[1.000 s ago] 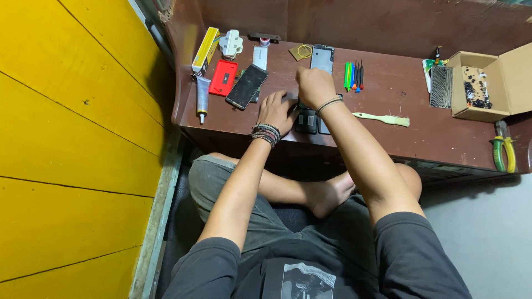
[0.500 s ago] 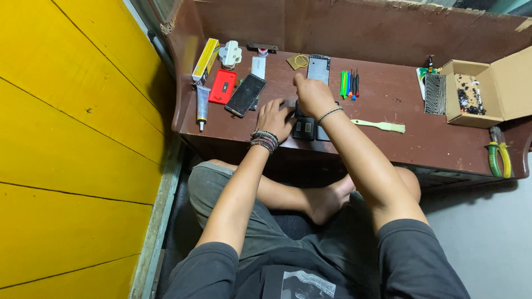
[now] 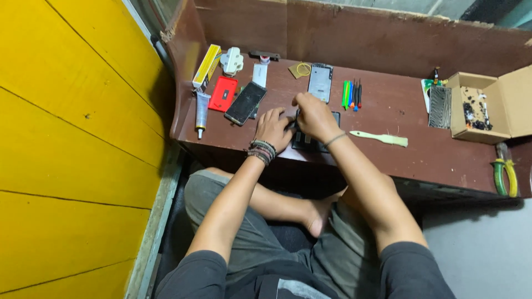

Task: Disassembling and cleaning the internal components of a smartphone, specifically focusing on the motherboard area using a screwdriver and brush.

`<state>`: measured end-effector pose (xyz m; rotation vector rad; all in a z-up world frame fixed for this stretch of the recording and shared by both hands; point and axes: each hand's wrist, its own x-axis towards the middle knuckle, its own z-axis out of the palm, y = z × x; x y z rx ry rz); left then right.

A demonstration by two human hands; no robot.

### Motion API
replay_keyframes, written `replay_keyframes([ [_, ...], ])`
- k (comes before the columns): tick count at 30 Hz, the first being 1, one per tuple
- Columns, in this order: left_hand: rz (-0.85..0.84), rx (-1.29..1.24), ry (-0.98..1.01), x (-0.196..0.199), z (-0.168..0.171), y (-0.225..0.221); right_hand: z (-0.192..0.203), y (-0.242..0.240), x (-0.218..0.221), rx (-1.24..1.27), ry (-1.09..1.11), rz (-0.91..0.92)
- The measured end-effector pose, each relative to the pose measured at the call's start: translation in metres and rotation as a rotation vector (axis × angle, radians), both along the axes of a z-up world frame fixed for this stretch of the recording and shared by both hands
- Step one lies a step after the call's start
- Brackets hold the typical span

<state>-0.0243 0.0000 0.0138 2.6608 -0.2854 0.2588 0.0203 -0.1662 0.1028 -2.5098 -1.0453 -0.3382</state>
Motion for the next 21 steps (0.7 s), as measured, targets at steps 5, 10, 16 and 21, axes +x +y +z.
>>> replay_keyframes([
  [5, -0.006, 0.003, 0.030, 0.000, 0.003, 0.000, -0.035, 0.005, 0.010, -0.138, -0.200, -0.127],
  [10, -0.005, 0.012, 0.081, 0.000, 0.007, 0.000, -0.019, 0.021, 0.005, -0.023, -0.065, -0.085],
  [16, -0.018, 0.007, 0.077, -0.005, 0.017, 0.000, -0.034, 0.018, 0.000, -0.112, -0.197, -0.370],
  [21, -0.006, -0.006, 0.056, -0.004, 0.011, 0.000, -0.012, 0.019, -0.011, -0.010, -0.019, -0.189],
])
